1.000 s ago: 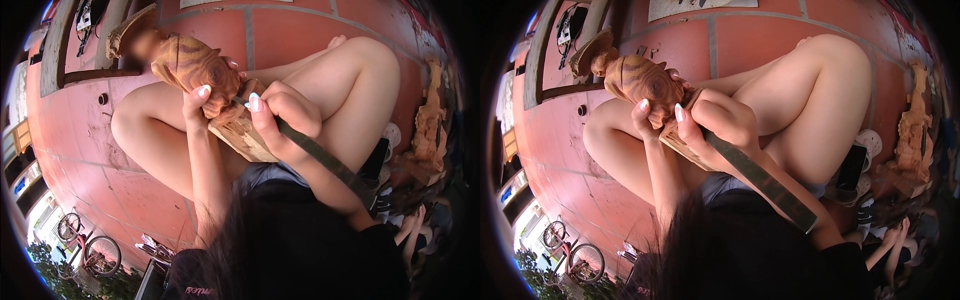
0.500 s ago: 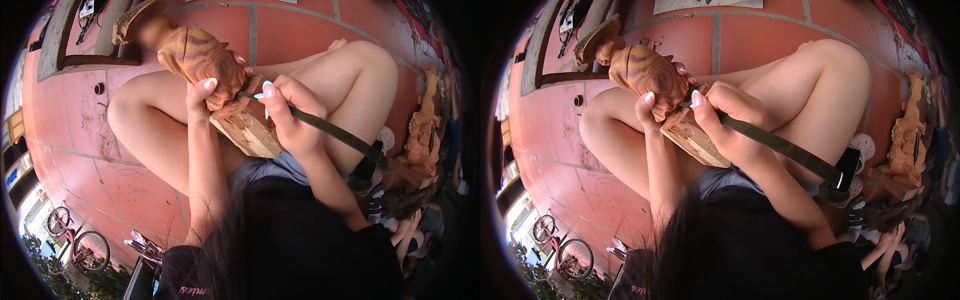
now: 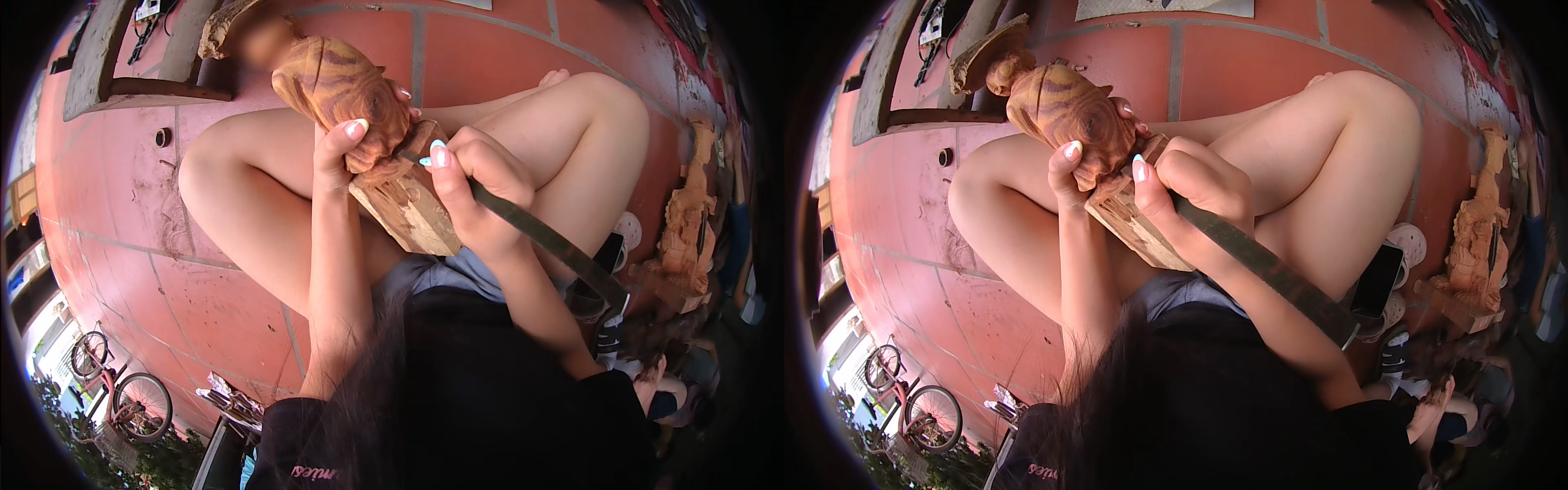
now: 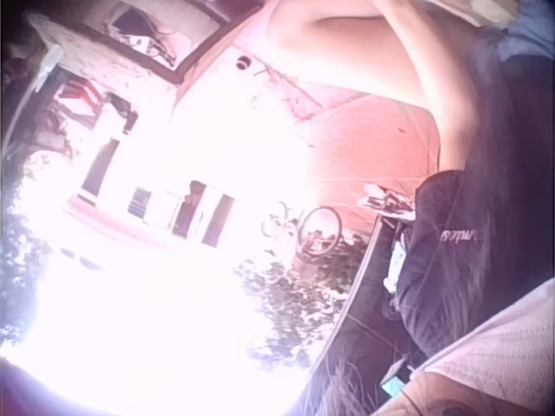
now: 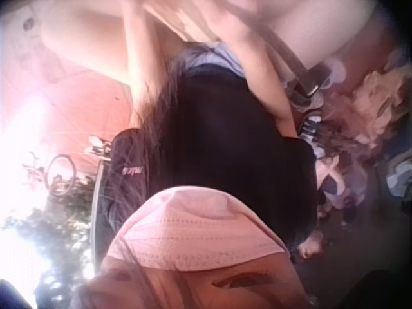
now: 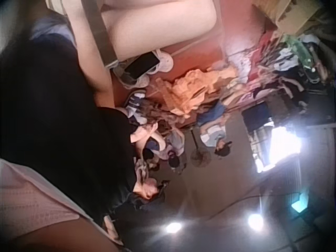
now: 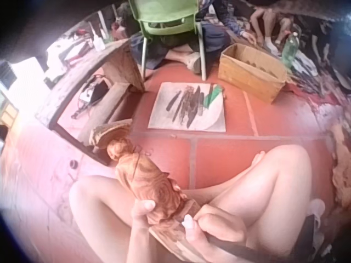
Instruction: The person carves a wooden figurine using a chisel, holding the piece in their left hand and shaping it with the tool in their right hand. The carving is performed while sitting cross-legged on a tiled floor.
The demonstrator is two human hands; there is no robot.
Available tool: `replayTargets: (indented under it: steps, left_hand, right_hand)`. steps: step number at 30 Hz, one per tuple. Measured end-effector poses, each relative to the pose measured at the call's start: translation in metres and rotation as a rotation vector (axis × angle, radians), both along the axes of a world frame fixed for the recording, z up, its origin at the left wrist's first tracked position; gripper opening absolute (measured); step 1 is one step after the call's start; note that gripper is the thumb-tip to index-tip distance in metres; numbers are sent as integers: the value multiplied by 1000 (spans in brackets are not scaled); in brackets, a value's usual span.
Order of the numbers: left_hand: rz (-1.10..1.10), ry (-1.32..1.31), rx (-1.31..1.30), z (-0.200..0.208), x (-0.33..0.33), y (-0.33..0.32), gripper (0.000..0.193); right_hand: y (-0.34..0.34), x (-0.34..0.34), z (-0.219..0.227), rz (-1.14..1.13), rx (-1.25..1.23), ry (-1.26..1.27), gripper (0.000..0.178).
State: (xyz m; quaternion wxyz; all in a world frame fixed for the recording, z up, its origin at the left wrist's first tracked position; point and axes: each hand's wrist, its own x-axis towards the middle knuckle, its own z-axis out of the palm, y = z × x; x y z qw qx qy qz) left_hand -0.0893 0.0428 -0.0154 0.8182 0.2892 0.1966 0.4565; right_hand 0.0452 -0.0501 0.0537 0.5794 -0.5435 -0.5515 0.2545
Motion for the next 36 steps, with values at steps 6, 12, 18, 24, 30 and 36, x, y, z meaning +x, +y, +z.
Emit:
replayTargets:
  steps: [6, 12, 18, 24, 30, 36]
  left_hand:
    - [-6, 7, -4, 1, 0, 3, 72]
    - [-3, 26, -9, 2, 1, 5, 71]
    - [-1, 27, 5, 1, 2, 5, 68]
    - [6, 20, -13, 1, 1, 3, 66]
    - [18, 57, -12, 7, 2, 4, 66]
    - [25, 78, 2, 7, 3, 7, 65]
  right_hand:
    - [14, 1, 9, -10, 81, -130, 23]
    - [16, -2, 10, -50, 90, -113, 21]
    - [6, -5, 12, 5, 92, -163, 25]
    - [4, -8, 3, 4, 97, -205, 24]
    - [13, -8, 10, -46, 70, -190, 27]
    - [7, -10, 15, -19, 49, -193, 27]
